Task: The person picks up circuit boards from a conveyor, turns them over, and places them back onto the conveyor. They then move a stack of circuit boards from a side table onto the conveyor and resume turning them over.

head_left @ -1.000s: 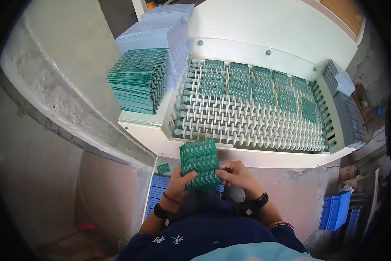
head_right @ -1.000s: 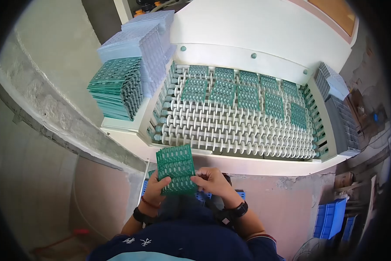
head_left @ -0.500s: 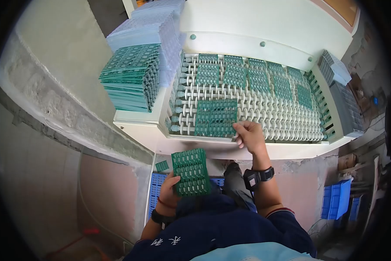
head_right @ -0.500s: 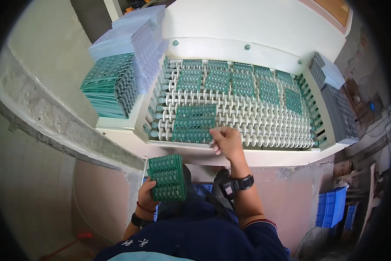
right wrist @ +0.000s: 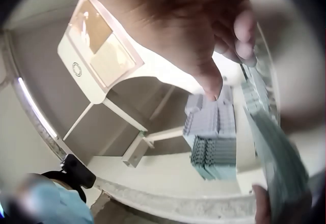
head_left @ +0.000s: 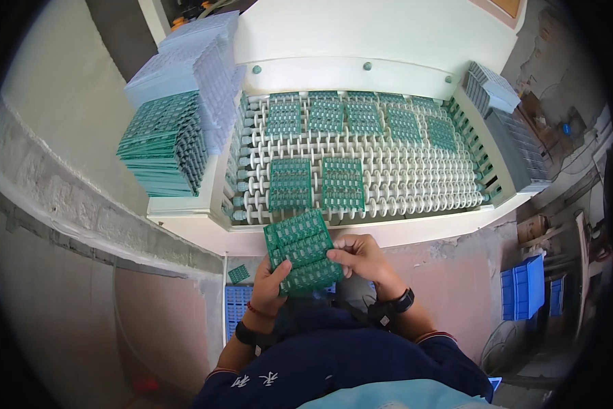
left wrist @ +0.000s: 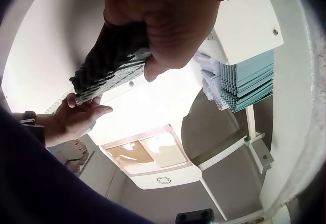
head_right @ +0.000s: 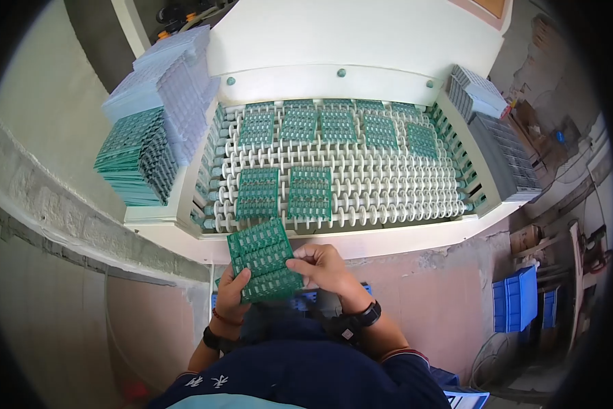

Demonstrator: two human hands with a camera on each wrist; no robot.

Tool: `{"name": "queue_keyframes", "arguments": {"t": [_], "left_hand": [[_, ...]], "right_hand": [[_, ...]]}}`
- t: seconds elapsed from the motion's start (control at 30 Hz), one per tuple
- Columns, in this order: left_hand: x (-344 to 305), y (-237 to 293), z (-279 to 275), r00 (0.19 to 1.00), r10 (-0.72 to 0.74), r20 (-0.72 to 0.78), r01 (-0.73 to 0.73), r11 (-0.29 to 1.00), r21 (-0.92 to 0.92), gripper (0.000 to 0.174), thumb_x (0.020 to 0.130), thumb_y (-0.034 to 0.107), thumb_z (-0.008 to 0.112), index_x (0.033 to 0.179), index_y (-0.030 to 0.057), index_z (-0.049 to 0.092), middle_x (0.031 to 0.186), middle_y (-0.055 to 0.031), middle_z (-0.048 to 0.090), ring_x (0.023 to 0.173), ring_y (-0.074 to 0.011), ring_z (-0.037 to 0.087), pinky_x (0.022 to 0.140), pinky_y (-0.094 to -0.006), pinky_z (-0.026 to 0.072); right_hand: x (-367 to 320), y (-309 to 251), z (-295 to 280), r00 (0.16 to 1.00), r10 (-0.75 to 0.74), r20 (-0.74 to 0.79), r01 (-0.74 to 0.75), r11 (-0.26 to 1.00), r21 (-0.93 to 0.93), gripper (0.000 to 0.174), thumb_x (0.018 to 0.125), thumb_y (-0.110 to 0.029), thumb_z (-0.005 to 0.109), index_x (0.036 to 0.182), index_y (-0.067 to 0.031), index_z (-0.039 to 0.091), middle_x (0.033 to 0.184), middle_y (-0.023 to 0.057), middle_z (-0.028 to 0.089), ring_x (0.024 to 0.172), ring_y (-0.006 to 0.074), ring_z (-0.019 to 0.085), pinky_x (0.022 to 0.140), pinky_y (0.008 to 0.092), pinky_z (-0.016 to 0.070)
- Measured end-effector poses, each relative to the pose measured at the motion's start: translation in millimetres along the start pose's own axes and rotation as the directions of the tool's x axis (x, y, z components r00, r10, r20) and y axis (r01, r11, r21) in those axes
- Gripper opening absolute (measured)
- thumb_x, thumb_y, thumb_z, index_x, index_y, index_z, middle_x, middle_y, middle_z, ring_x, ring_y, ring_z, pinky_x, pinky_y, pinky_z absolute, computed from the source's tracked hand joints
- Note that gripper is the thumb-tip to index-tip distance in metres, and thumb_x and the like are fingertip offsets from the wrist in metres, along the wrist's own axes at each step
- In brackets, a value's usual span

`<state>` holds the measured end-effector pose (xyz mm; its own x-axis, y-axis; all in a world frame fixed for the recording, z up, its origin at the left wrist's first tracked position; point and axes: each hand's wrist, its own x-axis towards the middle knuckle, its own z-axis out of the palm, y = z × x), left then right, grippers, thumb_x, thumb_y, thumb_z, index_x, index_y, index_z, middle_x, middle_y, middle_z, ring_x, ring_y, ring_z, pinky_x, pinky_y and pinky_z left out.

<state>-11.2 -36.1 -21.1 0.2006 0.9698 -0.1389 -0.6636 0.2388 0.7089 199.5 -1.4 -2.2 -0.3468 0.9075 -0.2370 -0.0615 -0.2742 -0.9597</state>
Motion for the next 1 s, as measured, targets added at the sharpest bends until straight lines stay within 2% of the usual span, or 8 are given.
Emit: {"name": "queue_keyframes", "arguments": {"t": [0.2, 0.27, 0.33, 0.67, 0.8, 0.83, 0.93, 1.0], "left_hand": [[-5.5, 10.8, 9.2, 0.994, -0.047, 0.100, 0.064, 0.982, -0.177, 0.047, 0.084, 0.012, 0.043, 0.126, -0.0077, 0.036, 0.121, -0.0199, 0.050, 0.109, -0.0287, 0.053, 0.093, -0.0396, 0.0439], [-7.2, 10.6, 10.2, 0.991, -0.046, 0.127, 0.068, 0.983, -0.172, 0.050, 0.082, 0.016, 0.042, 0.125, -0.0094, 0.037, 0.121, -0.0215, 0.049, 0.108, -0.0303, 0.053, 0.092, -0.0395, 0.0442], [-8.2, 5.7, 4.2, 0.992, -0.064, 0.105, 0.077, 0.990, -0.119, 0.050, 0.079, 0.010, 0.041, 0.124, -0.0098, 0.038, 0.120, -0.0223, 0.051, 0.108, -0.0312, 0.054, 0.093, -0.0395, 0.0441], [-4.4, 1.3, 9.0, 0.998, -0.053, 0.047, 0.056, 0.996, -0.071, 0.043, 0.081, 0.002, 0.050, 0.122, -0.0069, 0.042, 0.114, -0.0178, 0.055, 0.101, -0.0260, 0.057, 0.089, -0.0368, 0.0465], [7.2, -7.4, 17.1, 0.999, -0.032, 0.031, 0.032, 0.999, 0.003, 0.040, 0.082, 0.002, 0.053, 0.120, -0.0061, 0.043, 0.113, -0.0160, 0.056, 0.099, -0.0238, 0.058, 0.087, -0.0355, 0.0476], [10.9, -10.4, 19.5, 0.999, -0.028, 0.017, 0.027, 0.999, 0.024, 0.040, 0.083, 0.003, 0.054, 0.120, -0.0059, 0.043, 0.113, -0.0158, 0.056, 0.098, -0.0234, 0.058, 0.086, -0.0354, 0.0478], [15.3, -13.8, 26.1, 1.000, -0.025, 0.005, 0.025, 0.999, 0.040, 0.039, 0.083, 0.001, 0.054, 0.120, -0.0053, 0.043, 0.113, -0.0157, 0.056, 0.098, -0.0233, 0.058, 0.086, -0.0355, 0.0478], [11.5, -13.9, 19.4, 1.000, -0.005, 0.011, 0.005, 0.997, 0.071, 0.041, 0.083, 0.003, 0.052, 0.121, -0.0058, 0.042, 0.114, -0.0167, 0.055, 0.100, -0.0247, 0.058, 0.087, -0.0368, 0.0472]], "right_hand": [[11.5, -29.4, -89.7, 0.856, -0.260, -0.447, 0.216, 0.965, -0.147, 0.017, 0.083, -0.016, 0.065, 0.076, -0.0009, 0.064, 0.055, -0.0028, 0.053, 0.042, 0.0028, 0.045, 0.037, 0.0180, 0.0374], [21.4, -36.3, -122.6, 0.800, -0.243, -0.549, 0.055, 0.941, -0.335, 0.020, 0.081, -0.017, 0.065, 0.075, 0.0021, 0.065, 0.052, 0.0016, 0.053, 0.043, 0.0075, 0.049, 0.041, 0.0224, 0.0384], [31.5, -32.2, -146.8, 0.714, -0.405, -0.571, -0.123, 0.731, -0.672, 0.022, 0.079, -0.019, 0.065, 0.077, 0.0038, 0.066, 0.054, 0.0082, 0.057, 0.048, 0.0124, 0.054, 0.048, 0.0285, 0.0435], [-14.9, -44.9, -200.6, 0.559, -0.607, -0.564, -0.250, 0.525, -0.813, 0.025, 0.076, -0.022, 0.066, 0.082, 0.0021, 0.066, 0.065, 0.0140, 0.062, 0.059, 0.0208, 0.060, 0.056, 0.0317, 0.0450], [-17.1, -17.2, -117.6, 0.792, -0.505, -0.343, 0.230, 0.767, -0.598, 0.035, 0.075, -0.029, 0.073, 0.091, 0.0017, 0.067, 0.080, 0.0105, 0.067, 0.070, 0.0157, 0.060, 0.065, 0.0295, 0.0481], [-19.1, -9.8, -89.5, 0.920, -0.289, -0.266, 0.180, 0.912, -0.369, 0.037, 0.075, -0.029, 0.073, 0.092, 0.0029, 0.066, 0.079, 0.0085, 0.066, 0.072, 0.0150, 0.060, 0.065, 0.0273, 0.0478], [-22.8, 3.6, -31.6, 0.996, -0.093, -0.005, 0.091, 0.981, -0.172, 0.021, 0.082, -0.023, 0.067, 0.084, -0.0015, 0.064, 0.068, 0.0002, 0.061, 0.053, 0.0055, 0.055, 0.046, 0.0187, 0.0423], [-22.7, -4.4, -38.8, 0.992, -0.034, -0.124, 0.028, 0.998, -0.047, 0.019, 0.084, -0.022, 0.065, 0.081, -0.0031, 0.064, 0.062, -0.0008, 0.059, 0.050, 0.0050, 0.054, 0.045, 0.0187, 0.0427]]}}
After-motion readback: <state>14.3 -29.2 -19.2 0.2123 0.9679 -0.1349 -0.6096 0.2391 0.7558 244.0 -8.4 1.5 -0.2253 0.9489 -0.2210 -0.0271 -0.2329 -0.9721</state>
